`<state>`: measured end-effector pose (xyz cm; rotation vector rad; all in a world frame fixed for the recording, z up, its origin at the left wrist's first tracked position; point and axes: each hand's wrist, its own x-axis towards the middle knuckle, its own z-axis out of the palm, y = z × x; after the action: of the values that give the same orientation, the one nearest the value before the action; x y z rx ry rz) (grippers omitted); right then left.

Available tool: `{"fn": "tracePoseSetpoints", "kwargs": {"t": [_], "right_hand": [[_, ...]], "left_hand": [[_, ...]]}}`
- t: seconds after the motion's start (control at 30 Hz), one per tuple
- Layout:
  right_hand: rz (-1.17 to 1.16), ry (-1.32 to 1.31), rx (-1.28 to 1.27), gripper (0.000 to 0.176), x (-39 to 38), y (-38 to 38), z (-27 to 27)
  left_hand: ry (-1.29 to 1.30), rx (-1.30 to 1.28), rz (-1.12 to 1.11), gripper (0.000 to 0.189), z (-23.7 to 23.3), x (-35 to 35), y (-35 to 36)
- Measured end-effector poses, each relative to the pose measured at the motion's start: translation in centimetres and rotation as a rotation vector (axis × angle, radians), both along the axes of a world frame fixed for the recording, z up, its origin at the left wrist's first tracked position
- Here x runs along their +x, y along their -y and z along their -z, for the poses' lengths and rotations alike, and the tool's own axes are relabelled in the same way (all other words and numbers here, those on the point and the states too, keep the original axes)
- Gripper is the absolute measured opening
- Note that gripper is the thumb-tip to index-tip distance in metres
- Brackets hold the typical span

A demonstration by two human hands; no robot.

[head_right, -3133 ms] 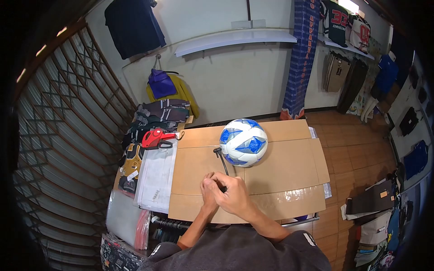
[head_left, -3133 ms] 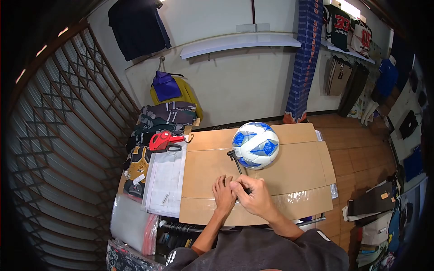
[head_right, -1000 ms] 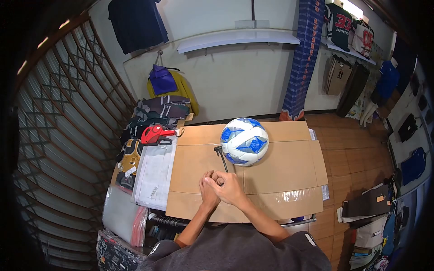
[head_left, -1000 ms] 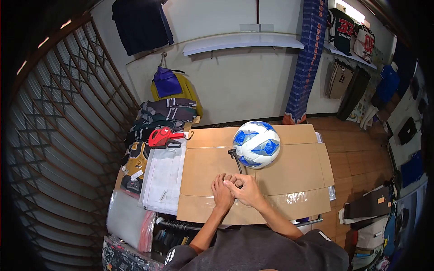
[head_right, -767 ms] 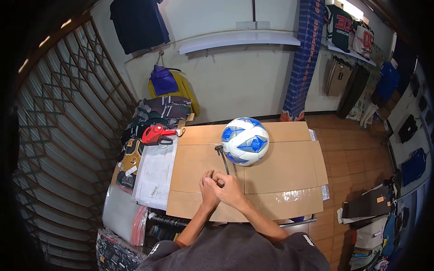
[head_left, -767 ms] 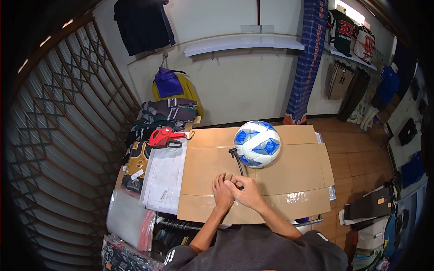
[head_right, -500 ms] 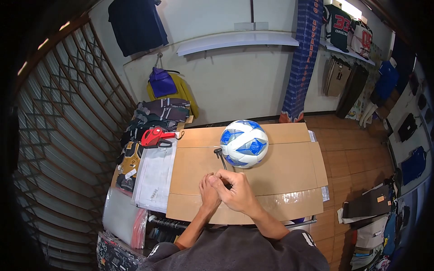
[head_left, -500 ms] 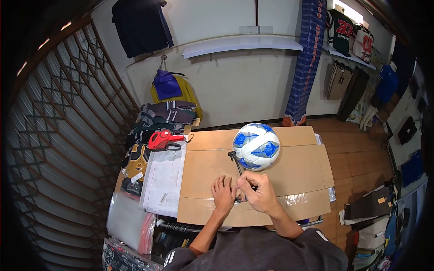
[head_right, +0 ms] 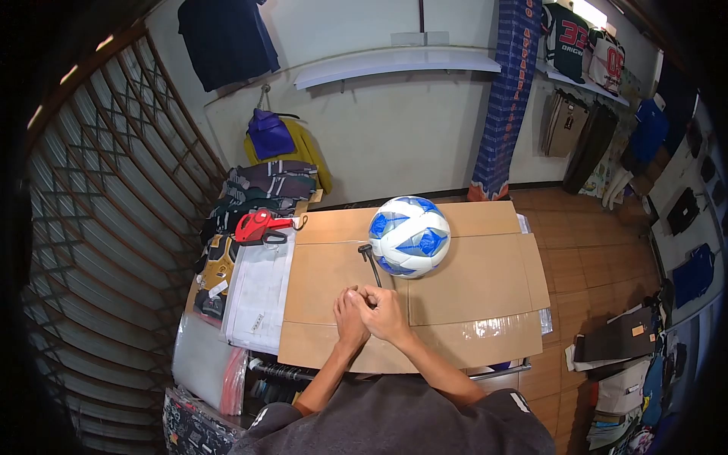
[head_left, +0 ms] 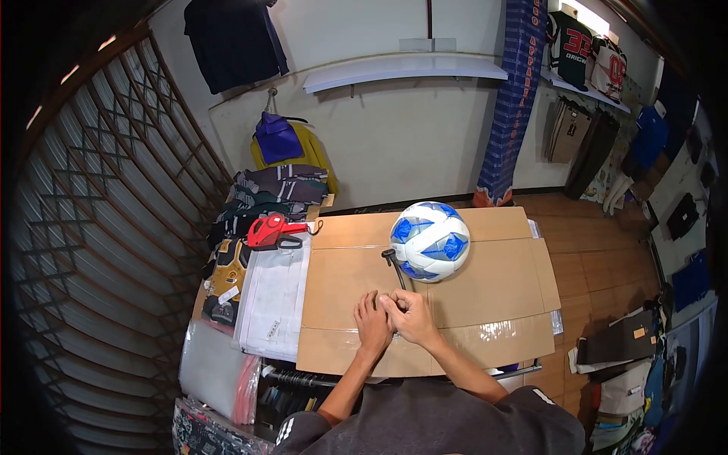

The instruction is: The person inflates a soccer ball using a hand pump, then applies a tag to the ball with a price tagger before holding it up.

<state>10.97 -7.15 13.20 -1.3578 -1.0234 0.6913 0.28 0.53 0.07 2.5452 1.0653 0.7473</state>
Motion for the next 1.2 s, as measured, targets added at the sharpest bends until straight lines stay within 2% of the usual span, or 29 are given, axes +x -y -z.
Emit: {"fn": "tracePoseSetpoints", "kwargs": {"t": [0.2,0.3,0.4,0.6,0.83,1.0,1.1,1.2], "right_hand": [[-0.009,0.079,0.005,0.035,-1.3,1.1,-4.4],[-0.109,-0.048,0.074,0.036,-0.6,3.3,-9.7],[-0.148,-0.12,0.111,0.038,0.3,4.8,-12.1],[0.034,-0.081,0.084,0.04,2.0,1.4,-5.2],[0.083,-0.095,0.061,0.041,2.0,0.7,0.1],[0.009,-0.091,0.021,0.039,0.3,1.6,-1.5],[0.013,0.062,-0.016,0.038,-0.4,2.0,-2.8],[-0.004,0.049,0.014,0.037,-0.4,3.4,-6.6]], "left_hand": [[0.065,-0.074,0.021,0.049,-0.9,-0.1,0.4],[0.014,-0.094,0.041,0.05,-1.2,-0.1,0.1],[0.024,-0.053,0.004,0.049,-0.8,0.2,0.2],[-0.001,-0.026,0.007,0.049,-1.1,0.1,0.2],[0.019,-0.008,-0.006,0.046,-0.7,0.1,0.2],[0.04,-0.001,-0.002,0.047,-0.2,0.0,-0.1],[0.015,0.005,0.008,0.047,0.2,-0.1,-0.3],[0.05,-0.014,0.003,0.046,0.0,0.0,-0.1]]}}
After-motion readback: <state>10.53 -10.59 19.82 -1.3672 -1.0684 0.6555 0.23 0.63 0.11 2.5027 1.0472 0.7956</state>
